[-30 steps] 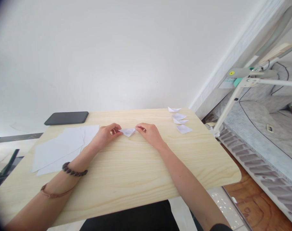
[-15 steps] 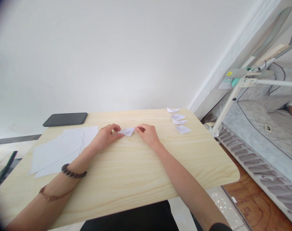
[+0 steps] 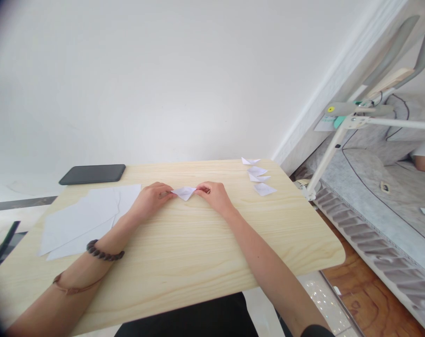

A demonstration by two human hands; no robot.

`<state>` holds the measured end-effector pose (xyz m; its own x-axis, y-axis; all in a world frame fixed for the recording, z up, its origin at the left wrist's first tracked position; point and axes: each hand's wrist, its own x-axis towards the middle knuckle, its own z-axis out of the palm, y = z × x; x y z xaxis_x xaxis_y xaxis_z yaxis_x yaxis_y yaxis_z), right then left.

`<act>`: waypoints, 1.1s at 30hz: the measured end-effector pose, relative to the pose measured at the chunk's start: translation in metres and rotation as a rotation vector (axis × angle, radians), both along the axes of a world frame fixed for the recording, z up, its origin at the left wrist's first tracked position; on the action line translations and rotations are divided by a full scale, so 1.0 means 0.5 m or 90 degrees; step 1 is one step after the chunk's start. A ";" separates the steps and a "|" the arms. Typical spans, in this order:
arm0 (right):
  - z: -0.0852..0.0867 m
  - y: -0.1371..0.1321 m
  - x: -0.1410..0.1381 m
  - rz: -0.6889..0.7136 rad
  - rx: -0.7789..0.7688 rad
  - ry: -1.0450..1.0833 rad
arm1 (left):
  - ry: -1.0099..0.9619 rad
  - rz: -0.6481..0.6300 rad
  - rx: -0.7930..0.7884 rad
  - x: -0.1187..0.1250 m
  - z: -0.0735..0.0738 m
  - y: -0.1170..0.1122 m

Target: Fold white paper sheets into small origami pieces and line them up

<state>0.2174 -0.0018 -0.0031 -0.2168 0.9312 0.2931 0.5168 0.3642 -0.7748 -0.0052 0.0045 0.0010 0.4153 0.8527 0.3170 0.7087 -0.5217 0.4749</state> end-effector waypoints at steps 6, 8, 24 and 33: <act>0.000 0.000 -0.003 0.015 0.027 -0.017 | -0.025 0.042 -0.032 0.005 0.008 -0.009; 0.001 -0.001 -0.005 0.043 0.046 -0.043 | -0.017 0.032 -0.030 0.006 0.012 -0.012; 0.006 -0.006 -0.004 0.105 0.149 -0.195 | 0.000 -0.039 0.012 0.000 0.008 -0.007; -0.001 -0.006 -0.011 0.020 0.076 -0.080 | -0.036 -0.075 0.068 0.000 0.008 -0.004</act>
